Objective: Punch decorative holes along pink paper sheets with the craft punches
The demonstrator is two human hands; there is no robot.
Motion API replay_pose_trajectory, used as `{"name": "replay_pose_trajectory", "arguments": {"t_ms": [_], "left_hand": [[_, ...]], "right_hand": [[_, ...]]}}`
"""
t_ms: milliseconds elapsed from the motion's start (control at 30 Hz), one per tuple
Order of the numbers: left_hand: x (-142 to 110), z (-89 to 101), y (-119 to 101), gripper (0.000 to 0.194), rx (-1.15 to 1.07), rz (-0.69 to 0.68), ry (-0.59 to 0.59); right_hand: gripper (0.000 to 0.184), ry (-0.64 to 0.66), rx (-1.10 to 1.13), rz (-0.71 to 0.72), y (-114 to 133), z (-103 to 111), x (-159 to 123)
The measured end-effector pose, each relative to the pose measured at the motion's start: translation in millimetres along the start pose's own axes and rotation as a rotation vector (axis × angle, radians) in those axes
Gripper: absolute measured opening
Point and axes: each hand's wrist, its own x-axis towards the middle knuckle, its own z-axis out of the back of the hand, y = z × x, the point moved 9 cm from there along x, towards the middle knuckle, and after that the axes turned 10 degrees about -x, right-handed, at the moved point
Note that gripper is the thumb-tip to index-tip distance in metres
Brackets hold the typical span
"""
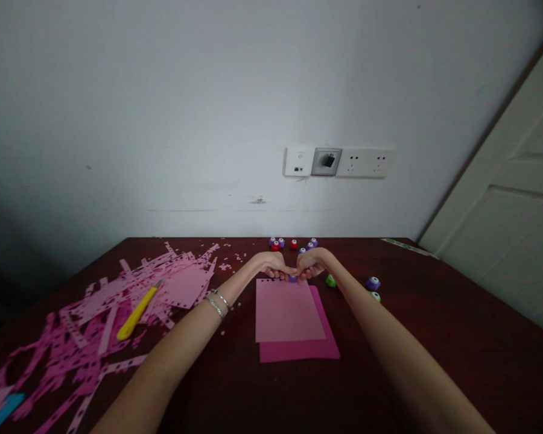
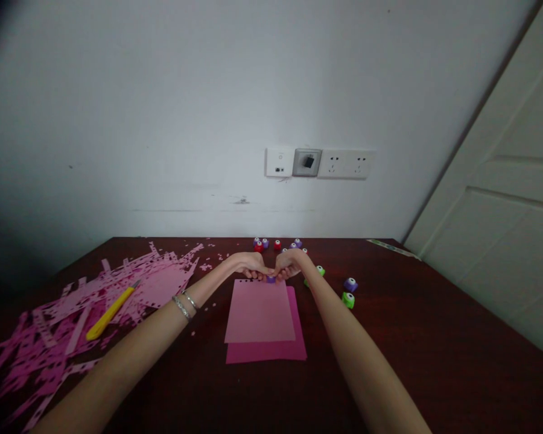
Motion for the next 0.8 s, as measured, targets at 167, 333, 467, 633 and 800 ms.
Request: {"name": "replay_pose_trajectory", "arguments": {"t_ms": [167, 333, 467, 633, 800], "left_hand": [[-1, -0.6, 1, 0.056, 0.006, 0.031, 0.004], [-3, -3.2, 0, 0.057, -0.008, 0.024, 0.011], [-3, -2.9, 2, 0.057, -0.016, 0.015, -0.006], [-5, -2.6, 0, 0.061, -0.013, -0.016, -0.032], [-12, -4.3, -5, 0.065, -0.002, -0.048, -0.054]], "right_hand": [[0.030, 0.029, -0.003, -0.111, -7, -4, -2], [0.033, 0.036, -0.017, -0.139, -6, -6, -4], [0.033, 0.023, -0.030, -0.138, -6, -5, -5], [0.033, -0.051, -0.022, -0.103, -5, -5, -9], [0.030, -0.157, -0.031, -0.075, -6, -3, -14]]}}
